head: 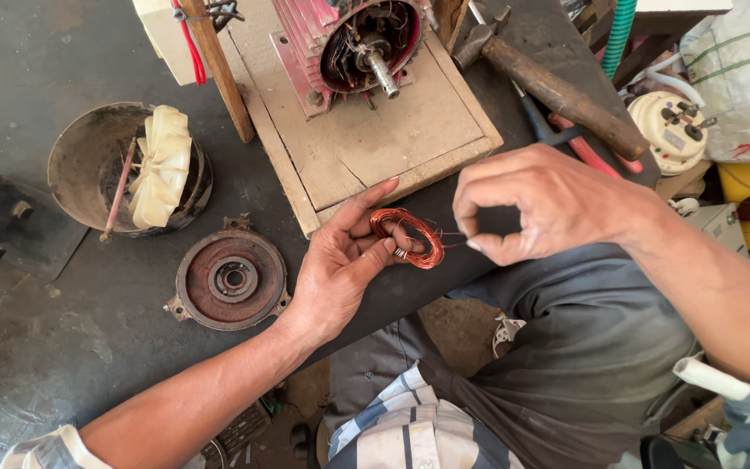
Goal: The person uses a screwdriver to work inside the rear of an electric motor mounted on a wooden board, then manipulates the rotor and bearing area by hand. They later handle a copper coil, pull at its wire, and use pliers to cut or trim the wire.
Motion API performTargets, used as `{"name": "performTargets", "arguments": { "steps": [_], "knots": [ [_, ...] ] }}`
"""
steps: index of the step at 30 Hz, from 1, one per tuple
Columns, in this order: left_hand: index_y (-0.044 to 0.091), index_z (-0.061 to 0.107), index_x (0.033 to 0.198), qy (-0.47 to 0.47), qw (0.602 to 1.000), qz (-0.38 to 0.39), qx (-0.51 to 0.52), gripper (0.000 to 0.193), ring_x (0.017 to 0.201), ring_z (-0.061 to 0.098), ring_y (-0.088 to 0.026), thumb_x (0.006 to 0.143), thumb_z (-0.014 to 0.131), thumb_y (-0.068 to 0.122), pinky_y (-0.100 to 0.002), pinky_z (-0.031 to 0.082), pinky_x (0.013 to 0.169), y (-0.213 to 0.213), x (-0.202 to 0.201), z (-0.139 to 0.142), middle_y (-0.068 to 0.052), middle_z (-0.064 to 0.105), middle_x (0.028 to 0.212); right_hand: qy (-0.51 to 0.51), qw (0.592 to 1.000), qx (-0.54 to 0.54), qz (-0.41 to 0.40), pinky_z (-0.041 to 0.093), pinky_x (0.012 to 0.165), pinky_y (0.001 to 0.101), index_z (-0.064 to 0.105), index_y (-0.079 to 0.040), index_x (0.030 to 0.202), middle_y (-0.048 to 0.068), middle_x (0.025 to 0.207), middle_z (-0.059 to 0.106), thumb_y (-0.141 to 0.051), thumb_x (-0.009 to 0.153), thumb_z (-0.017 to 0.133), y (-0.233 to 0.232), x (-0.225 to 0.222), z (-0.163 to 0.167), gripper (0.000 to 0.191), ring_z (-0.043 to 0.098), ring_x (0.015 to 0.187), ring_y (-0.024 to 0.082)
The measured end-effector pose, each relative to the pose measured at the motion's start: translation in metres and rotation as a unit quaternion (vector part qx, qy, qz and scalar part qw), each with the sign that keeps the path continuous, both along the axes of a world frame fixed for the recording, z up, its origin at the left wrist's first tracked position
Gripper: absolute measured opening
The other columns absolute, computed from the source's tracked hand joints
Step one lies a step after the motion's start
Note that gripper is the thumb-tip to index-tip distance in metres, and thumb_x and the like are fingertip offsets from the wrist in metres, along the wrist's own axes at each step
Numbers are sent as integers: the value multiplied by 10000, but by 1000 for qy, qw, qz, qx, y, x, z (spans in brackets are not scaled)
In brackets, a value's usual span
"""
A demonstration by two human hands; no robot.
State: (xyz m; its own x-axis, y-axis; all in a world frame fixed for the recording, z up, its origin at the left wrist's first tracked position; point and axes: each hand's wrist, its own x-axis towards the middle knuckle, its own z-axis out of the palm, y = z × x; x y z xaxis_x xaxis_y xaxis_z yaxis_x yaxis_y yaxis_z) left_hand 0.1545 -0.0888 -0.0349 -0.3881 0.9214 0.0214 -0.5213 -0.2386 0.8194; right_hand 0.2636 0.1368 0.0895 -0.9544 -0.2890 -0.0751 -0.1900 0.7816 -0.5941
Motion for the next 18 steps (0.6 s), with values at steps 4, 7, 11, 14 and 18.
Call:
{"name": "performTargets", "arguments": {
  "steps": [4, 7, 11, 14, 18],
  "knots": [
    [31, 396, 1581, -9, 1000, -7, 8, 612, 1012, 631, -124, 995, 522, -86, -339, 546, 1012, -1, -1, -1, -57, 621, 1038, -28, 999, -36, -26, 585, 696, 292, 658, -44, 876, 30, 866, 756, -81, 743, 787, -1, -2, -8, 189, 760, 784, 165],
    [31, 428, 1564, -9, 1000, -6, 2, 600, 981, 600, -112, 984, 505, -104, -334, 536, 1005, -1, -2, 0, -40, 610, 1043, -24, 996, -66, -57, 593, 726, 293, 673, -37, 893, 41, 883, 774, -71, 774, 777, -4, -3, -10, 161, 772, 810, 158],
    [30, 449, 1550, 22, 1000, -8, -15, 641, 982, 589, -107, 928, 487, -124, -311, 504, 996, -2, -3, 1, -37, 617, 1045, -35, 989, -98, -102, 610, 776, 293, 710, -32, 938, 51, 935, 769, -54, 800, 751, -4, -5, -14, 146, 767, 855, 150],
    [24, 460, 1547, 30, 999, -19, -17, 618, 972, 591, -106, 945, 492, -111, -305, 511, 981, -2, -4, 3, -37, 615, 1022, -59, 976, -168, -122, 615, 828, 300, 712, -29, 949, 40, 951, 744, -21, 810, 716, -4, -4, -19, 139, 745, 902, 157],
    [25, 480, 1515, 27, 999, -40, -14, 554, 976, 662, -116, 967, 500, -56, -309, 561, 977, -3, -6, 7, -32, 633, 980, -145, 906, -362, -162, 581, 847, 311, 676, 3, 1017, 59, 981, 708, -14, 896, 661, -4, -3, -30, 124, 695, 928, 151]
  ]
}}
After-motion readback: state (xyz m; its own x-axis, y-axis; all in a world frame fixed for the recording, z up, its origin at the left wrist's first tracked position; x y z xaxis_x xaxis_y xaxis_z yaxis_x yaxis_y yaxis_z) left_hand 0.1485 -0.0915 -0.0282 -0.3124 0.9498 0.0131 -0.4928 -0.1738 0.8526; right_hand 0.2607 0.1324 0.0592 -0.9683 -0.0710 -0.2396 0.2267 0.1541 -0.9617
